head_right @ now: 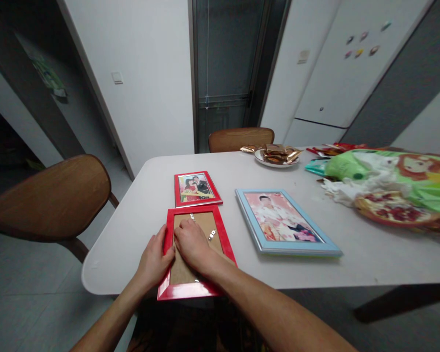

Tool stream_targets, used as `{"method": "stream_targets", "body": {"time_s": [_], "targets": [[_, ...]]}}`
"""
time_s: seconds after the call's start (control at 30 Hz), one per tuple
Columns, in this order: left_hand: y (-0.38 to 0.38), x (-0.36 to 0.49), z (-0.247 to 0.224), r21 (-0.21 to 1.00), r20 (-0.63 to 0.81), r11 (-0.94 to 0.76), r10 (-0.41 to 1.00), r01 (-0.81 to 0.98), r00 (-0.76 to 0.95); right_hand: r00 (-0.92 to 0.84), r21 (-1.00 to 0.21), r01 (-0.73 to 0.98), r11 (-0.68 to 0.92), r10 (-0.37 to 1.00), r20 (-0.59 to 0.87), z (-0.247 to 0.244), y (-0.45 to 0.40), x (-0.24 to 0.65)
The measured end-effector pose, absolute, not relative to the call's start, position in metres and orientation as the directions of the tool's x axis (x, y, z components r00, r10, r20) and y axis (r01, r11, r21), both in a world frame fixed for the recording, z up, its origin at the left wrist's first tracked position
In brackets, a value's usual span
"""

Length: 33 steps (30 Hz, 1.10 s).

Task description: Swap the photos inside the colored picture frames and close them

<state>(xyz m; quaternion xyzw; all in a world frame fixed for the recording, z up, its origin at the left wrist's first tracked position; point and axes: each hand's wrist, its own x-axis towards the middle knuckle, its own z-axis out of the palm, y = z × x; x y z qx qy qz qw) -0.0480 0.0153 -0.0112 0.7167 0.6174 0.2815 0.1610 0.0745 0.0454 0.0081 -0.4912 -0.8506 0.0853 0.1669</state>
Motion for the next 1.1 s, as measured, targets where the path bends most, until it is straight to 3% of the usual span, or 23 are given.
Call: {"method": "stream_targets", "body": {"time_s": [0.3, 0.5, 0.67, 0.77, 0.97, 1.1], "targets": [[0.013, -0.046, -0.007, 0.582, 0.195, -0.166, 0.979, 0.796, 0.062, -0.208, -0.224, 0.941, 0.254, 0.955, 0.210, 0.004, 0.074, 0.101], [0.014, -0.047, -0.010, 0.581, 0.202, -0.177, 0.977, 0.794, 0.070, -0.267, -0.288, 0.901, 0.324, 0.938, 0.221, 0.006, 0.069, 0.107], [0.014, -0.047, -0.010, 0.578, 0.204, -0.172, 0.977, 0.798, 0.063, -0.565, -0.437, 0.702, 0.562, 0.813, 0.138, 0.023, 0.027, 0.136], [0.013, -0.046, -0.007, 0.578, 0.191, -0.159, 0.980, 0.800, 0.057, -0.671, -0.493, 0.625, 0.605, 0.740, 0.057, 0.027, 0.004, 0.145], [0.012, -0.045, -0.007, 0.581, 0.188, -0.163, 0.980, 0.798, 0.063, -0.617, -0.486, 0.647, 0.587, 0.778, 0.120, 0.020, -0.002, 0.136], [0.013, -0.046, -0.010, 0.592, 0.185, -0.154, 0.981, 0.791, 0.052, -0.452, -0.446, 0.756, 0.478, 0.875, 0.172, 0.021, 0.005, 0.137]]}}
